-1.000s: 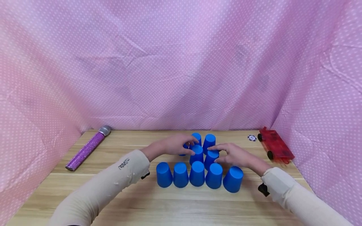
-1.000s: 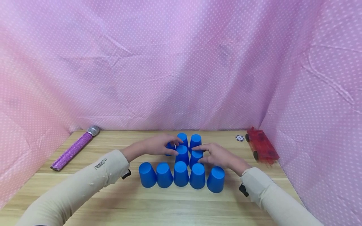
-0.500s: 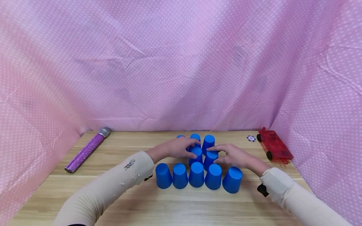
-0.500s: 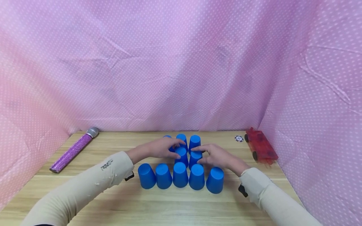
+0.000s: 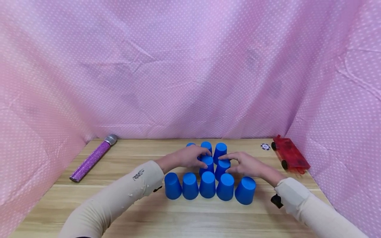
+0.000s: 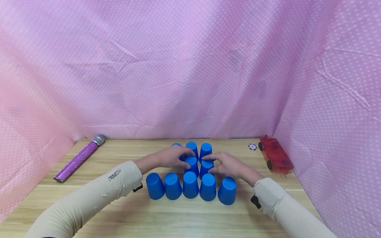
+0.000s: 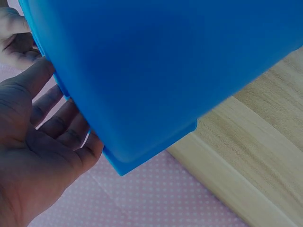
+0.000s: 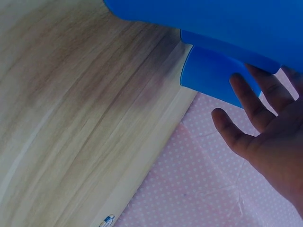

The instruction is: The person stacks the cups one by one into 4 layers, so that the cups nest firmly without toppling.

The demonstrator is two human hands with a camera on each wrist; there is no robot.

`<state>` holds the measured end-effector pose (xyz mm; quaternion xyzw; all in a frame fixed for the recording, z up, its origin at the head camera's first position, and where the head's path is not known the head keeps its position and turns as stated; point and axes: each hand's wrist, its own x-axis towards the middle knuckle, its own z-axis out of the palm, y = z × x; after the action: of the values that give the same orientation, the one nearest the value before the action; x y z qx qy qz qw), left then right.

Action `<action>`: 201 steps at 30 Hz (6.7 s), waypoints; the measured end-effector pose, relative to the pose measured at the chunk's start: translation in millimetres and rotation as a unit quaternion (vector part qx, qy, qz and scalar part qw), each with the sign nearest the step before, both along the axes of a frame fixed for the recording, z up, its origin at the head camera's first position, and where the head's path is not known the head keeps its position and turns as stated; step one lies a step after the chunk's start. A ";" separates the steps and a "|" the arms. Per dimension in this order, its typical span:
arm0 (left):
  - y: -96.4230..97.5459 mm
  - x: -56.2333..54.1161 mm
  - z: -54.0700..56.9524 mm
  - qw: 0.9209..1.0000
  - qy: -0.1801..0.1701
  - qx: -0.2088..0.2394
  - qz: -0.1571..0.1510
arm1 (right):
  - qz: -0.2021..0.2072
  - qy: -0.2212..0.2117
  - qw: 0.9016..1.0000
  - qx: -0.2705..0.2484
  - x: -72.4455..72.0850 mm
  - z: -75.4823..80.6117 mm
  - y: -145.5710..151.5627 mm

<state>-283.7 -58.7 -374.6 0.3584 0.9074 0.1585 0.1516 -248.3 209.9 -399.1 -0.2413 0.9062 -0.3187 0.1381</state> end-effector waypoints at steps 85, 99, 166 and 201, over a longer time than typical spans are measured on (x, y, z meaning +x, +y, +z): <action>1.1 9.3 -3.9 0.997 -0.026 0.021 0.072 | -0.102 0.057 0.993 -0.034 -32.4 -12.6 43.0; 2.7 10.6 -5.4 0.997 -0.024 0.020 0.074 | -0.103 0.063 0.992 -0.035 -27.8 -13.7 46.2; 1.2 13.0 -5.2 0.997 -0.011 0.020 0.074 | -0.111 0.039 0.991 -0.072 91.2 -25.4 52.3; -1.0 14.9 -11.2 0.993 -0.040 0.050 0.097 | -0.114 0.014 0.990 -0.083 89.8 -27.9 52.4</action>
<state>-268.8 -59.7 -385.8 0.2697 0.9220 0.2316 0.1535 -158.5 262.4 -427.0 -0.1511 0.9001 -0.4028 0.0681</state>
